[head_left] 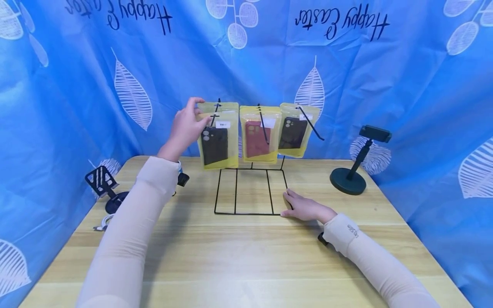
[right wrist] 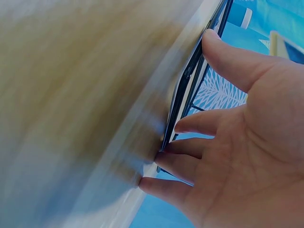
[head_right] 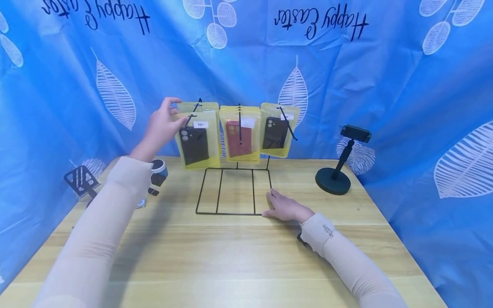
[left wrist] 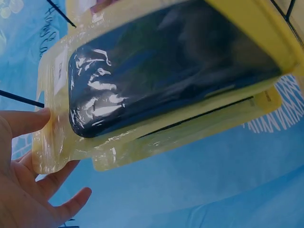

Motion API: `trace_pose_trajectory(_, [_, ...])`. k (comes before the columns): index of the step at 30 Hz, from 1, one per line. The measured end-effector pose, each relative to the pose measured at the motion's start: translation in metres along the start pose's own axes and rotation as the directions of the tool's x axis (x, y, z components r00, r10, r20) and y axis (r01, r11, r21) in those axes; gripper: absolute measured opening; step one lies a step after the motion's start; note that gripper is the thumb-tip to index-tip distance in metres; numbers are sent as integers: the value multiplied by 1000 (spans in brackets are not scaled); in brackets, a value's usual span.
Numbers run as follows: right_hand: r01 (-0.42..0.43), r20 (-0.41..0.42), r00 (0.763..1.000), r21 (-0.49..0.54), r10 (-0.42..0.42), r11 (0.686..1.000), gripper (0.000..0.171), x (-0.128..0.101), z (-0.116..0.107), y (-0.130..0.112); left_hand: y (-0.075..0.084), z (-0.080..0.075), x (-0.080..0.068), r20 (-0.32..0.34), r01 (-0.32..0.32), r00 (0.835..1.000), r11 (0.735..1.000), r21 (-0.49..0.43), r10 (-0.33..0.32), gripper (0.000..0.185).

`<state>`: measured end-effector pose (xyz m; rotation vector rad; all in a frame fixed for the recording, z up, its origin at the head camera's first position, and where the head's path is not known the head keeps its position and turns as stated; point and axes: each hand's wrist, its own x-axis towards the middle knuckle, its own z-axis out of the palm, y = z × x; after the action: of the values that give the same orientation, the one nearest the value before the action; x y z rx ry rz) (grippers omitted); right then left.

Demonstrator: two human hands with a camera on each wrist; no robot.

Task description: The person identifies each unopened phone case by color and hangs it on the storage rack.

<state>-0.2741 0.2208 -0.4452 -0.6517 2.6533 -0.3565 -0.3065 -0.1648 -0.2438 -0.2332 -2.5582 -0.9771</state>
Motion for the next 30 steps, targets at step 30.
trace_pose_trajectory(30, [-11,9,1000,-7,11,1000,86,-4,1,-3,-6,25,8,-268,-116,949,974,193,166,62])
